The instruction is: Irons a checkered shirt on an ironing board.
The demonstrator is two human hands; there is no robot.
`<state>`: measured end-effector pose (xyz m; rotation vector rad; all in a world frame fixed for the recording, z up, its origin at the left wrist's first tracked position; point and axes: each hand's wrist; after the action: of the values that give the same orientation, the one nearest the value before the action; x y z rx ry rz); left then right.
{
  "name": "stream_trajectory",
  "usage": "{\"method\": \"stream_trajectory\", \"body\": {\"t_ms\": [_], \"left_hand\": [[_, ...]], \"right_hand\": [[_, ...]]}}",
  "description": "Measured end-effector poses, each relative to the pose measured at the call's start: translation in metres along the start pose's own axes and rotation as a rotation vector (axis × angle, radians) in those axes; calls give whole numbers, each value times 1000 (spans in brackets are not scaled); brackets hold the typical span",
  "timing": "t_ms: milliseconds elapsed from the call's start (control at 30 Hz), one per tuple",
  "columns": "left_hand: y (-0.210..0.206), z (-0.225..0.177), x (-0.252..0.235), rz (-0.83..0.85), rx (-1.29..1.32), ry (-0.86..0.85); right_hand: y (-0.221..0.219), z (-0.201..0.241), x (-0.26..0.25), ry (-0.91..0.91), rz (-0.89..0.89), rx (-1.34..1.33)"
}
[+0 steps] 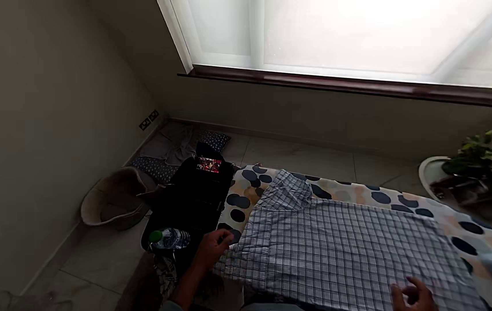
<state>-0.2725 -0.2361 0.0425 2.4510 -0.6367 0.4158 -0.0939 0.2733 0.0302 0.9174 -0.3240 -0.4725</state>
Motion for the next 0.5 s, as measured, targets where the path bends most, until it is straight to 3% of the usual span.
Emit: {"method": "stream_trajectory", "body": {"t_ms": [167,300,400,500], "left_hand": [[27,-13,-77,-42,52,49],[1,-20,-127,89,-52,195],[-26,-32,-136,218,-161,311],[-45,-40,-140,224,-245,387]], "right_hand": [[-32,16,19,237,163,43],[-40,20,21,219,263,95],[-34,33,29,174,347,102],[-32,36,38,111,432,93]]}}
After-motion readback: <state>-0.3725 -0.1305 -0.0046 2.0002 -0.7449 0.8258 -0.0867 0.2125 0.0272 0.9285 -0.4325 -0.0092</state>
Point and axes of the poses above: each hand's wrist, its own x-axis away from the middle knuckle, its own y-axis out of the back of the hand, z = x × y, and after that the axes turned 10 degrees about z, right-handed
